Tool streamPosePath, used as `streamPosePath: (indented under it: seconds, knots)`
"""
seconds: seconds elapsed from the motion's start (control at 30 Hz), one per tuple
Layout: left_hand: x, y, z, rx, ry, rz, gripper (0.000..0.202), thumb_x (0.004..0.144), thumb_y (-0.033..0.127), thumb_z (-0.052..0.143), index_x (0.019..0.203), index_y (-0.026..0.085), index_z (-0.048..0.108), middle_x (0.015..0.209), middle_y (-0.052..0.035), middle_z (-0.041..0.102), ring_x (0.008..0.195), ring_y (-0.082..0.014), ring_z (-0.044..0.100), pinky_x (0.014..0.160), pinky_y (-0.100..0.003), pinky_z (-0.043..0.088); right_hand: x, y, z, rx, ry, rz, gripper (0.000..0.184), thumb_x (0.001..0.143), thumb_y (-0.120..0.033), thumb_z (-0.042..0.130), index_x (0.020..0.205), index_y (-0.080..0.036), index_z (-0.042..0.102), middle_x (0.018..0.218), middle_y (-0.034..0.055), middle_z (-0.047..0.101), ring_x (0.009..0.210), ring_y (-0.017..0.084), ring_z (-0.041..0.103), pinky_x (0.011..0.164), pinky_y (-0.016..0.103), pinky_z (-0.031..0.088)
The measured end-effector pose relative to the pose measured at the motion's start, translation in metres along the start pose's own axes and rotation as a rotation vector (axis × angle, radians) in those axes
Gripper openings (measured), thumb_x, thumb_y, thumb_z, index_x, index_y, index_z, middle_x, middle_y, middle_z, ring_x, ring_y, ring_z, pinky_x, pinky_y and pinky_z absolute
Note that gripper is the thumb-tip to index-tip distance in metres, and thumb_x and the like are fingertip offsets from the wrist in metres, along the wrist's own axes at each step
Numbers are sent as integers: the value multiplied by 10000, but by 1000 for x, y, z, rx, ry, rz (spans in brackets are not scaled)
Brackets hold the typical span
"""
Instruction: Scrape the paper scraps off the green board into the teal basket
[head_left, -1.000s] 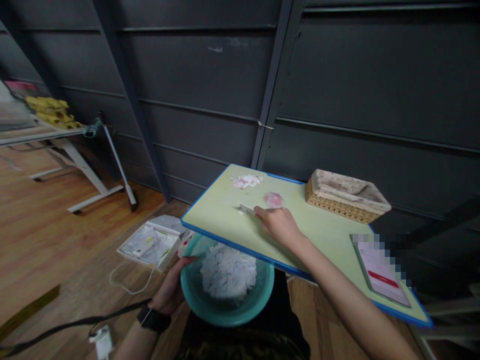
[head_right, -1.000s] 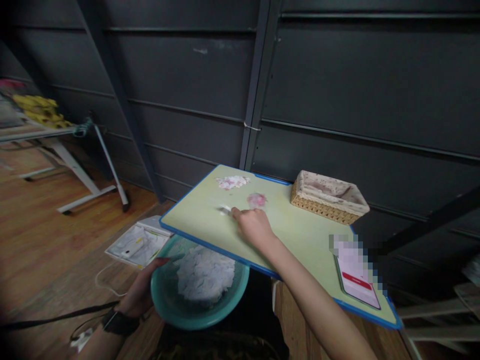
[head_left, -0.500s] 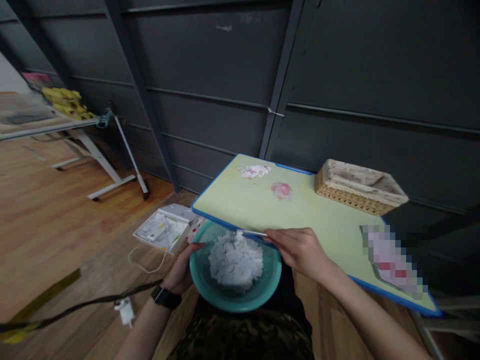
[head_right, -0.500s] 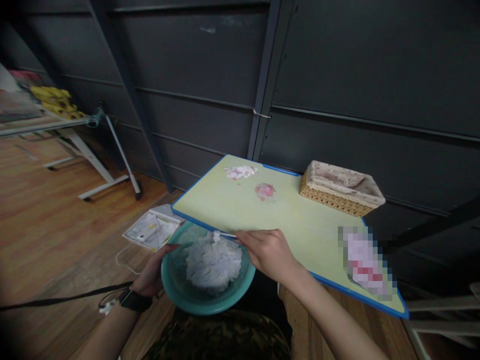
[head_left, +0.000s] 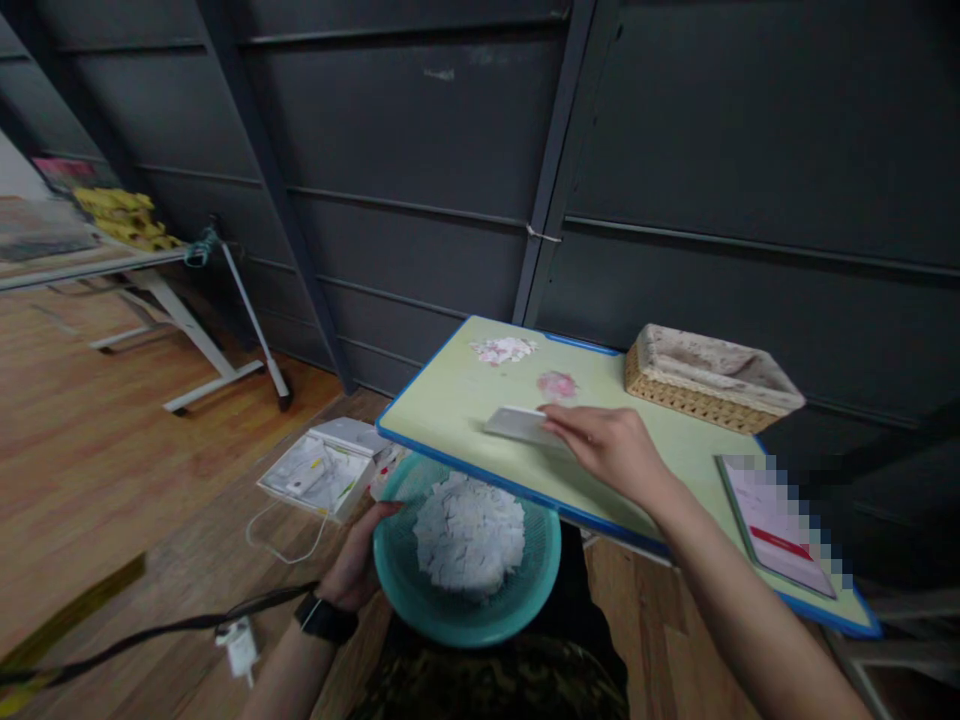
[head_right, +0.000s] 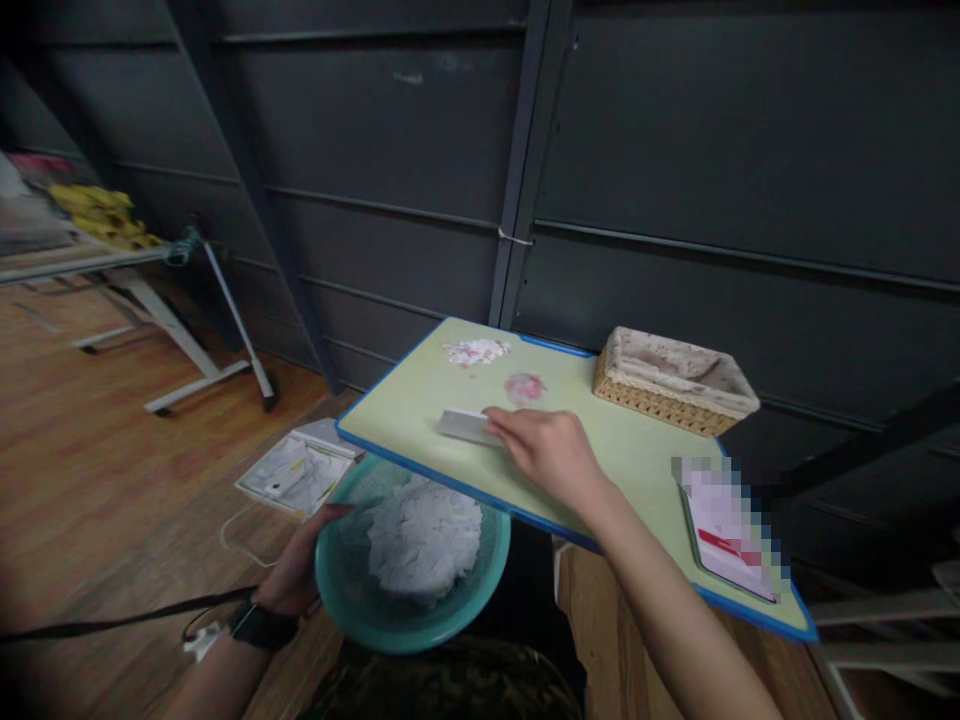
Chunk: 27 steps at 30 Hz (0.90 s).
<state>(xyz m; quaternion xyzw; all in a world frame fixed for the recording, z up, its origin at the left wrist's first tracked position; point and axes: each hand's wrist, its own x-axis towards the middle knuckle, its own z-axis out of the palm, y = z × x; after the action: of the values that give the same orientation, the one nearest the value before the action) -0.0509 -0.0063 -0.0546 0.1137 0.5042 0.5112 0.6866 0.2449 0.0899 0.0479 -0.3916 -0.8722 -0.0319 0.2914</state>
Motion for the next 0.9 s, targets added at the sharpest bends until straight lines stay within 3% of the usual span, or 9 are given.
streamPosePath:
  seconds: [0.2,0.33,0.5,0.73,0.9]
  knots:
    - [0,-6,2,-17,46,-46,122,806,163,590,743,126,689,606,-73,772,512,-202,700,572,-313,570,87,82,5,-203,-11,302,292,904,-315,536,1067,-228,763,1040,86,755,966,275,700,790,325,500]
    - [4,-10,-3,11,90,-125,105,799,191,624,746,126,688,635,-89,785,537,-235,721,609,-354,584,119,110,27,-325,-108,406,312,917,-313,496,1090,-260,751,1039,95,754,975,272,690,771,317,465]
    - [10,-10,-10,-56,129,-227,122,781,210,671,683,138,686,645,-94,788,663,-277,755,683,-371,582,125,124,47,-395,-206,440,335,908,-271,475,1117,-265,737,1016,110,755,929,271,692,741,324,454]
    - [15,-12,-4,-88,175,-218,141,759,157,673,622,145,707,572,-71,762,581,-259,734,642,-356,579,125,130,29,-254,-200,340,296,868,-261,540,1051,-235,771,1009,96,758,930,274,683,782,342,459]
    - [14,-14,-2,-112,165,-232,121,729,143,695,610,141,714,560,-74,755,562,-254,723,607,-346,573,124,132,30,-210,-178,329,292,861,-249,547,1043,-219,774,992,98,760,910,269,684,784,355,463]
